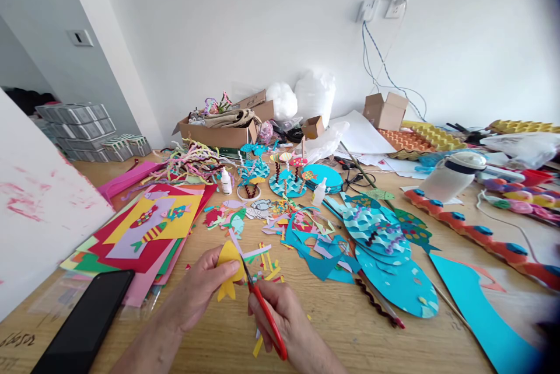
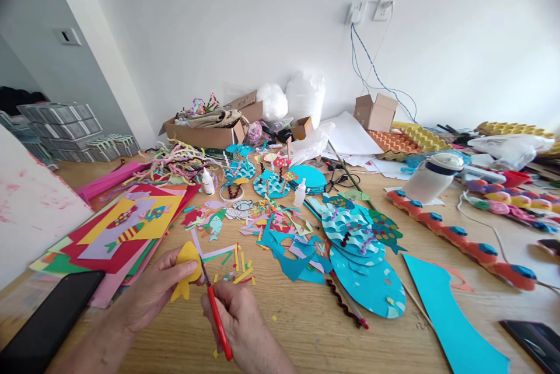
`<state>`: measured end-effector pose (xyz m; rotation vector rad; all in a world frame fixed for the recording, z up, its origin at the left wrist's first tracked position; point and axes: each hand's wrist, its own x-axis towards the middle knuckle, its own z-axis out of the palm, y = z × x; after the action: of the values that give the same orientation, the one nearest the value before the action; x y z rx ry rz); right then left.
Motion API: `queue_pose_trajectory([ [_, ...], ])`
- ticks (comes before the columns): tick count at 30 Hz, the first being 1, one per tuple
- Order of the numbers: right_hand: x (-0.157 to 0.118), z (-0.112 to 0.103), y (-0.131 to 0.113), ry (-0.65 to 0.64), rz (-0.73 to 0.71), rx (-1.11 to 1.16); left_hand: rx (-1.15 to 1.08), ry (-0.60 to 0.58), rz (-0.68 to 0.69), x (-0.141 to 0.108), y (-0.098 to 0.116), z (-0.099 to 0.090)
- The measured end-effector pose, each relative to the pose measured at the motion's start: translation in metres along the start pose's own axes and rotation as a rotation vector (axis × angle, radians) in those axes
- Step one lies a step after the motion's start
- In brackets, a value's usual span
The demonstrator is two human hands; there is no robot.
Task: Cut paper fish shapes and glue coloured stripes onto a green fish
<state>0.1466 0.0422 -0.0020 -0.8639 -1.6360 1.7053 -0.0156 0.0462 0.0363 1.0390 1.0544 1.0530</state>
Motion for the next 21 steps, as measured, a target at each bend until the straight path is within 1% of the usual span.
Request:
queue_pose_trajectory([
  [5, 0.001, 0.000, 0.005, 0.008, 0.006, -0.040, 0.015, 0.023, -0.005, 0.001, -0.002, 0.000],
  [10, 0.003, 0.001, 0.004, -0.001, 0.095, 0.063, 0.033, 0.044, -0.010, 0.000, -0.003, 0.001],
  [14, 0.004, -0.001, 0.002, 0.015, 0.148, 0.113, 0.061, 0.089, -0.004, -0.001, -0.002, 0.001],
  [18, 0.006, -0.005, 0.004, -0.028, 0.134, 0.197, 0.112, 0.168, 0.015, -0.002, -0.005, -0.004],
  [21, 0.007, -0.009, 0.004, -0.059, 0.110, 0.252, 0.172, 0.199, 0.063, -0.002, -0.007, -0.007],
])
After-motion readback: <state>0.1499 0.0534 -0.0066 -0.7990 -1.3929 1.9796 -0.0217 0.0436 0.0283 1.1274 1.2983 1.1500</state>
